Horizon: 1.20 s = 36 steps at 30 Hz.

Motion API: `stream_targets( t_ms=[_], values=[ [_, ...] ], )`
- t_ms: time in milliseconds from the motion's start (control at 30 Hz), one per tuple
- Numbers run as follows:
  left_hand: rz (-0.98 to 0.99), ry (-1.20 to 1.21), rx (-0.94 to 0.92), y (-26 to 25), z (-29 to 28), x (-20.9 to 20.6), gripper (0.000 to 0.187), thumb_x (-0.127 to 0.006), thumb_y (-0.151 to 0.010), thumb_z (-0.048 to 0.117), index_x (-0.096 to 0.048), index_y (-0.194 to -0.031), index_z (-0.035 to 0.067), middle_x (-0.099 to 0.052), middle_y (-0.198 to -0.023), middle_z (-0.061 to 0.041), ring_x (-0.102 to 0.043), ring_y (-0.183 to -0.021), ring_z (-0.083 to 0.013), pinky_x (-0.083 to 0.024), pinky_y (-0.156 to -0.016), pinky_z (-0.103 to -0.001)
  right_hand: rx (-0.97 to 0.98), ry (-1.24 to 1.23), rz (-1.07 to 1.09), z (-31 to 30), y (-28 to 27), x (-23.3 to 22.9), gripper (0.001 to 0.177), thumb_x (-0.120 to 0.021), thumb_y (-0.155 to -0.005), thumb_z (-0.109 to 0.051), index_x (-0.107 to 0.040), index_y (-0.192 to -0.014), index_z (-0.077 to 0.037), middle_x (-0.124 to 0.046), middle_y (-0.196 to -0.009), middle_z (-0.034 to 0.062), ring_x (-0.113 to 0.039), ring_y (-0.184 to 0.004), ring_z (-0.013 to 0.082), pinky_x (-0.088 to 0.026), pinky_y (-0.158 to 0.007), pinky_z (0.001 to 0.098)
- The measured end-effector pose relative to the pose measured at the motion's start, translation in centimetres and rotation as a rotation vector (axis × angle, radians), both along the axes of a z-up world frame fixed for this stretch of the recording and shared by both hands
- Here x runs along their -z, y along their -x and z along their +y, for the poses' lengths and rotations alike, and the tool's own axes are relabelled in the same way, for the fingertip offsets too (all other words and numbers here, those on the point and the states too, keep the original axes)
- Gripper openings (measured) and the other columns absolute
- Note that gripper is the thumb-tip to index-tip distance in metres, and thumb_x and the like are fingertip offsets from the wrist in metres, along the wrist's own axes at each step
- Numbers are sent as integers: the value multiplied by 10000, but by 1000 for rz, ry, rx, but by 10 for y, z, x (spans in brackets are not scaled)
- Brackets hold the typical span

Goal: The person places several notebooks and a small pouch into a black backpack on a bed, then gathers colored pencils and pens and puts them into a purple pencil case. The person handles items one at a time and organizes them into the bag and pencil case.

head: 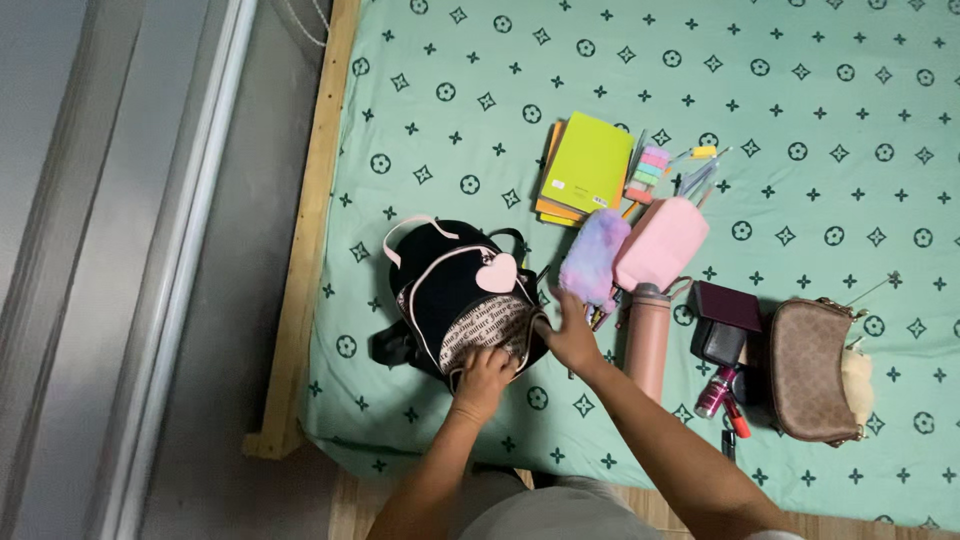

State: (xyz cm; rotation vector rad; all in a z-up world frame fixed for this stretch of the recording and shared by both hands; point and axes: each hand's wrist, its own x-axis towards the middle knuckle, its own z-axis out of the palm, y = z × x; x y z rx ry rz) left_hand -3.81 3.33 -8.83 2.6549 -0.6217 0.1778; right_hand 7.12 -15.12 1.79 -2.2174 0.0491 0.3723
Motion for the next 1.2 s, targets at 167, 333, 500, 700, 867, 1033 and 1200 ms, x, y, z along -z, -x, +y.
stream_targets(
  t_ms=[167,333,500,700,867,1033,1200],
  values=[
    [76,-13,90,19,-13,4,306,-598,-892,150,-687,-1181,105,-557,-1187,-80,-487,-1189,-281,-329,-1122,-468,-449,27,-564,39,-34,-54,840,-774,-684,-93,-451,-1459,-73,-496,-1455,241,-484,-1325,426,-409,-1109,466],
    [71,-41,65,28,-18,-21,298,-610,-871,138,-698,-1150,79,-560,-1234,-88,-483,-1213,-273,-344,-1138,-448,-782,295,-495,78,-48,-74,721,-804,-655,-132,-563,-1334,-102,-619,-1205,144,-526,-1219,369,-394,-1048,502],
    [27,195,-4,29,18,-68,335,-693,-940,263,-707,-1231,98,-563,-1165,-105,-477,-1178,-276,-389,-1043,-523,-885,286,-440,66,-37,-62,439,-732,-631,-46,-715,-1066,-100,-655,-1065,96,-591,-1128,340,-449,-979,455],
    [45,325,-902,-52,97,-116,1142,-928,-694,423,-300,-1578,66,-287,-1547,-231,-244,-1460,-416,-310,-1131,-644,-894,93,-637,20,-10,-56,285,-709,-699,-43,-703,-981,-83,-686,-1047,109,-626,-1064,343,-387,-1063,493],
    [164,358,-956,-126,105,-130,1278,-958,-594,462,-229,-1553,37,-363,-1513,-263,-344,-1378,-454,-329,-1086,-602,-893,119,-529,10,-1,-65,285,-693,-698,2,-703,-963,-103,-684,-955,85,-645,-1029,303,-391,-1101,489],
    [282,410,-934,-168,97,-123,463,-797,-863,415,-683,-1197,115,-738,-1131,-142,-690,-1061,-351,-535,-928,-455,-895,58,-595,-10,1,-78,309,-691,-668,24,-670,-960,-72,-672,-952,96,-635,-1005,323,-385,-1082,516],
    [-236,460,-766,-197,78,-136,315,-803,-876,313,-682,-1038,72,-708,-1050,-117,-654,-978,-366,-518,-826,-471,-880,184,-546,-30,7,-94,260,-690,-732,16,-671,-972,-83,-639,-870,98,-645,-968,299,-399,-1132,508]
  ],
)
